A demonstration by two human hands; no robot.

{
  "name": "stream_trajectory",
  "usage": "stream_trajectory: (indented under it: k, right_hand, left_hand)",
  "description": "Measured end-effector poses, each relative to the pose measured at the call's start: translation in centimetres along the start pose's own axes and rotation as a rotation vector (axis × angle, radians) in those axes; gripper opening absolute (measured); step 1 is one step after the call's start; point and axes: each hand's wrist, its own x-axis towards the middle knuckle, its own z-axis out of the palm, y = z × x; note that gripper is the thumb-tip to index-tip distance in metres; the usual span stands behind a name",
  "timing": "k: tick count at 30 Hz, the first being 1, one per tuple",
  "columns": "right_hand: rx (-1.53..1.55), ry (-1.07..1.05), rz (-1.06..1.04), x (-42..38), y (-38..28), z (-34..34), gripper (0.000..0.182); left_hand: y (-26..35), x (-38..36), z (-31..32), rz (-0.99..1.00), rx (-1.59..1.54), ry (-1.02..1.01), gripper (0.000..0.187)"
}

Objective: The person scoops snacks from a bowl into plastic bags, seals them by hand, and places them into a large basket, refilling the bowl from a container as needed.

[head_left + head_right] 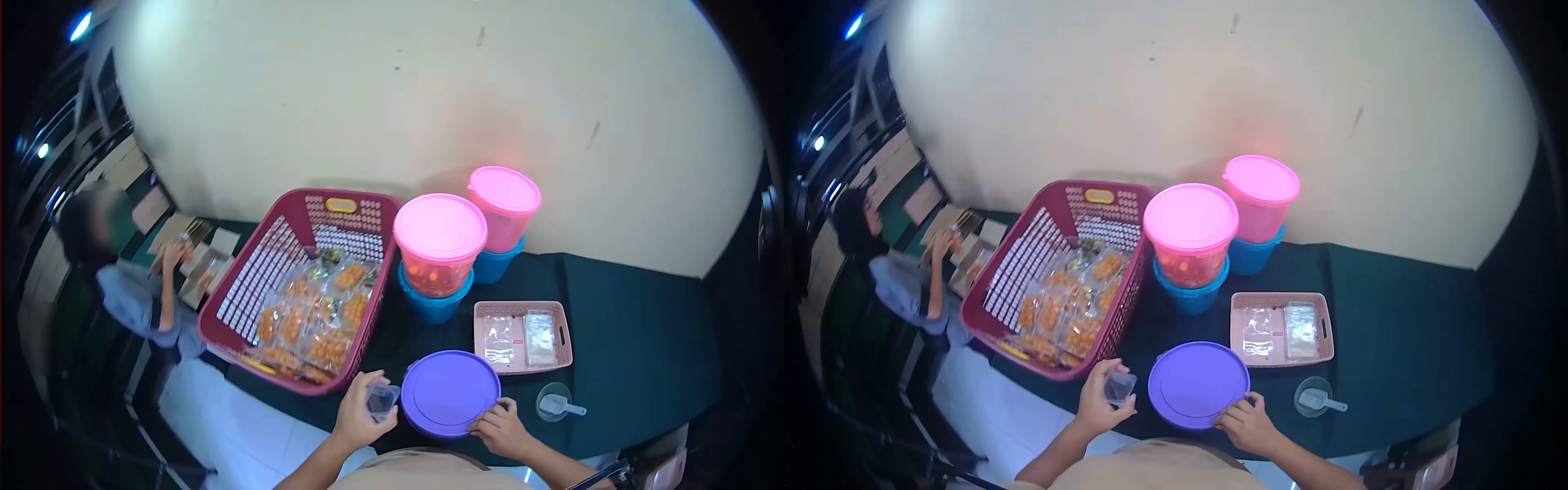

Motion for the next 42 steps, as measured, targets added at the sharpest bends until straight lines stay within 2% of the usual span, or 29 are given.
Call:
stream_trajectory:
  k: [2, 4, 6, 7, 8, 10, 13, 15, 18, 22, 26, 28, 30, 32, 36, 38, 40, 42]
  right_hand:
    - [0.085, 0.045, 0.031, 1.9, -1.4, -2.6, 0.013]
    - [0.089, 0.087, 0.08, 3.3, -2.8, -4.8, 0.012]
    - [0.046, 0.088, 0.032, 5.5, -4.1, -6.5, 0.012]
    - [0.029, 0.097, 0.044, 6.7, -4.4, -7.3, 0.012]
    - [-0.019, 0.154, 0.034, 7.9, -4.8, -7.9, 0.013]
    - [-0.137, 0.228, 0.038, 10.6, -4.8, -9.0, 0.012]
    - [-0.274, 0.33, 0.052, 16.5, -2.3, -9.2, 0.009]
    - [-0.312, 0.489, 0.088, 21.0, 0.8, -7.6, 0.007]
    - [-0.351, 0.494, 0.141, 26.4, 6.2, -5.2, 0.007]
    - [-0.358, 0.465, 0.229, 29.3, 8.9, -4.1, 0.011]
    - [-0.382, 0.527, 0.255, 27.0, 7.3, -4.3, 0.018]
    - [-0.353, 0.663, 0.302, 23.8, 6.0, -3.5, 0.026]
    - [-0.296, 0.615, 0.355, 18.8, 4.7, -2.7, 0.033]
    - [-0.34, 0.503, 0.539, 12.5, 4.0, -1.4, 0.035]
    - [-0.353, 0.506, 1.089, -0.1, 4.5, -0.5, 0.038]
    - [-0.429, 0.532, 1.374, -6.0, 5.4, -0.3, 0.044]
    - [-0.389, 0.589, 1.643, -11.7, 7.4, 0.4, 0.052]
    - [-0.446, 0.514, 1.79, -15.5, 8.9, 0.6, 0.057]
  left_hand:
    - [-0.9, 0.3, -1.6, 0.081, -0.06, 0.046, 0.07]
    - [-2.5, 0.7, -2.5, 0.047, -0.372, 0.104, 0.072]
    - [-2.8, 1.3, -4.1, 0.047, -0.449, 0.071, 0.074]
    - [-2.7, 1.5, -4.8, 0.018, -0.589, 0.07, 0.073]
    - [-2.6, 1.6, -5.6, -0.021, -0.728, 0.063, 0.072]
    - [-2.5, 2.3, -7.0, -0.034, -0.811, 0.006, 0.072]
    - [-2.9, 3.4, -8.5, -0.035, -0.904, -0.012, 0.071]
    - [-3.5, 4.0, -8.9, -0.043, -0.916, -0.062, 0.069]
    - [-4.2, 4.6, -8.9, -0.042, -0.982, -0.14, 0.067]
    - [-4.5, 4.9, -8.4, -0.056, -1.0, -0.278, 0.065]
    - [-5.2, 5.2, -8.5, -0.046, -0.991, -0.449, 0.065]
    - [-5.2, 5.3, -8.7, -0.044, -1.006, -0.464, 0.066]
    - [-5.1, 5.2, -8.6, -0.056, -1.032, -0.473, 0.067]
    - [-4.9, 5.2, -8.5, -0.044, -0.977, -0.454, 0.069]
    - [-4.3, 5.1, -7.8, -0.019, -0.896, -0.393, 0.069]
    - [-3.7, 4.9, -7.1, -0.061, -0.904, -0.353, 0.071]
    - [-3.2, 4.7, -6.1, -0.004, -0.874, -0.263, 0.071]
    - [-2.1, 4.6, -4.8, -0.023, -0.892, -0.189, 0.071]
